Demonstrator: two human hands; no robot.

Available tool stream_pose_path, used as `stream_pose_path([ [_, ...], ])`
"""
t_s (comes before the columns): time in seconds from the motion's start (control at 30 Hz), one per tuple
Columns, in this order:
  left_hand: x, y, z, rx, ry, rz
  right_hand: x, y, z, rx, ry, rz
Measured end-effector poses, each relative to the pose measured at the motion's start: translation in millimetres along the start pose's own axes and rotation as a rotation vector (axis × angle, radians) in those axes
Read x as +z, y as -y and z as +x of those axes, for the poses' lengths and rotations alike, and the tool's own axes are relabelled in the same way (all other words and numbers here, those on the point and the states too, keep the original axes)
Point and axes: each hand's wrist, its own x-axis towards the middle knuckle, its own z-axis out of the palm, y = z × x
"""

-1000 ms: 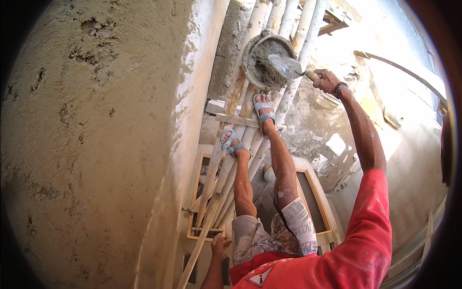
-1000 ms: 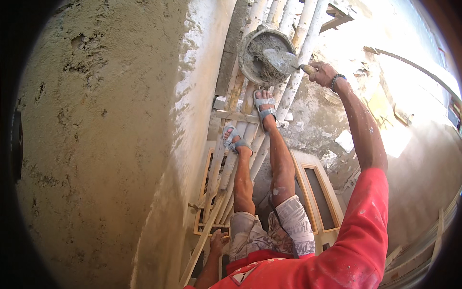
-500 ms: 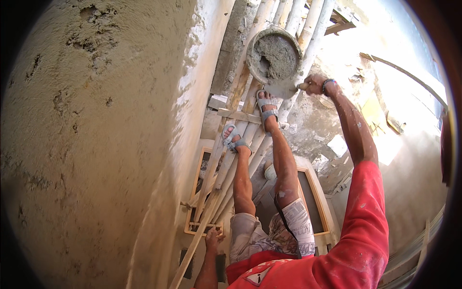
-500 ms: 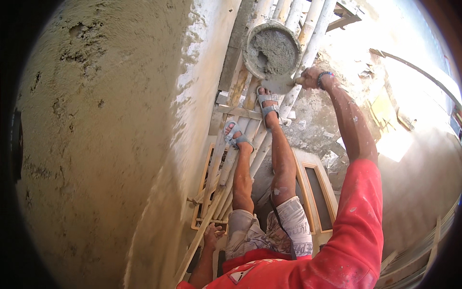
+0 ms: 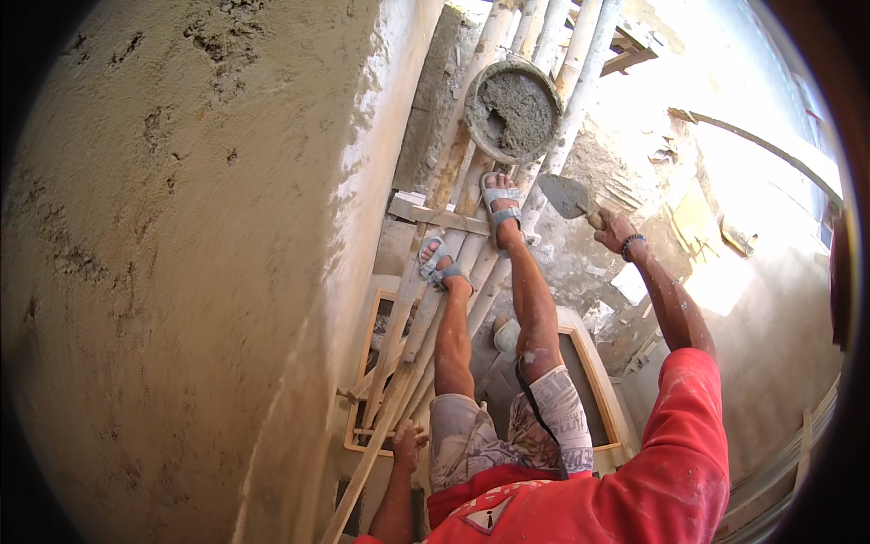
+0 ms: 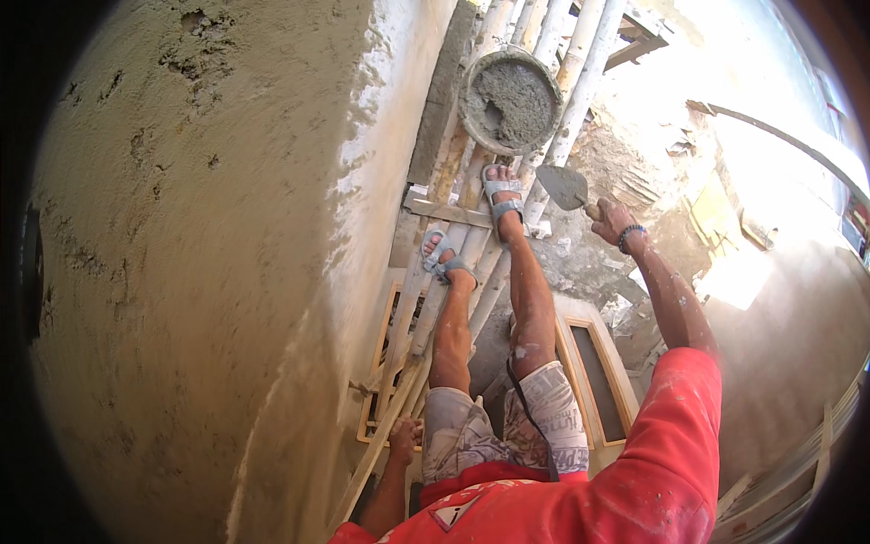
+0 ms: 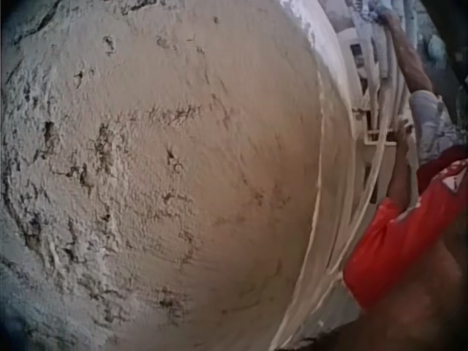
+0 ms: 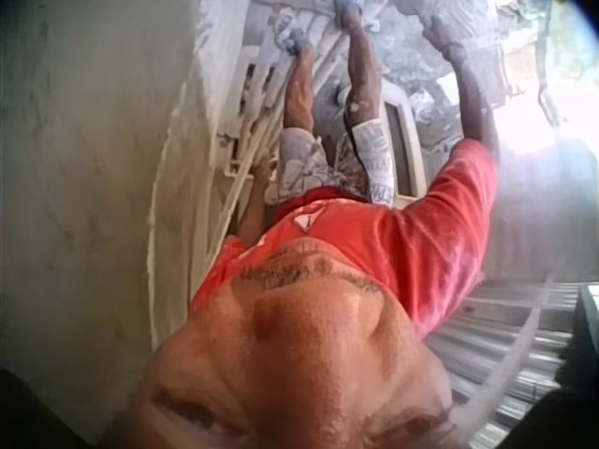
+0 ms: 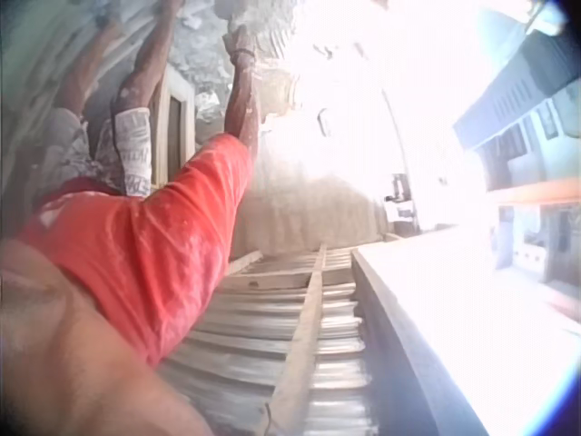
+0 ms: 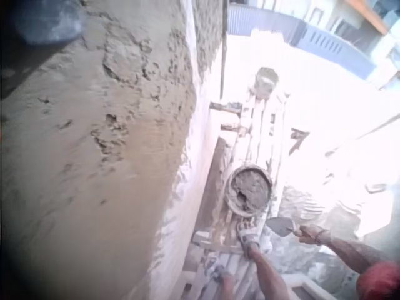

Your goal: The person uses a wooden straightedge to level fresh mortar on a wall, then sits down to mix more mortar in a bucket using a trowel and water.

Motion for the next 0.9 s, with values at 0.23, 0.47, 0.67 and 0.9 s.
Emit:
stream_pose_path([
  [0.23, -40.6, -25.0, 47.8, 0.014, -0.034, 0.112, 110.0, -12.5, -29.2, 0.192, -0.096, 0.237],
  [0.47, 24.9, -176.9, 123.3, 0.455, 0.012, 0.384, 171.4, -12.8, 37.9, 0.285, -0.238, 0.457],
  [0.67, 192.3, -289.0, 162.7, 0.753, 0.236, 0.624, 222.7, -8.9, 111.5, 0.301, -0.453, 0.624],
  [0.9, 312.3, -263.7, 141.2, 0.729, 0.496, 0.690, 237.4, -9.2, 166.2, 0.249, -0.582, 0.586],
])
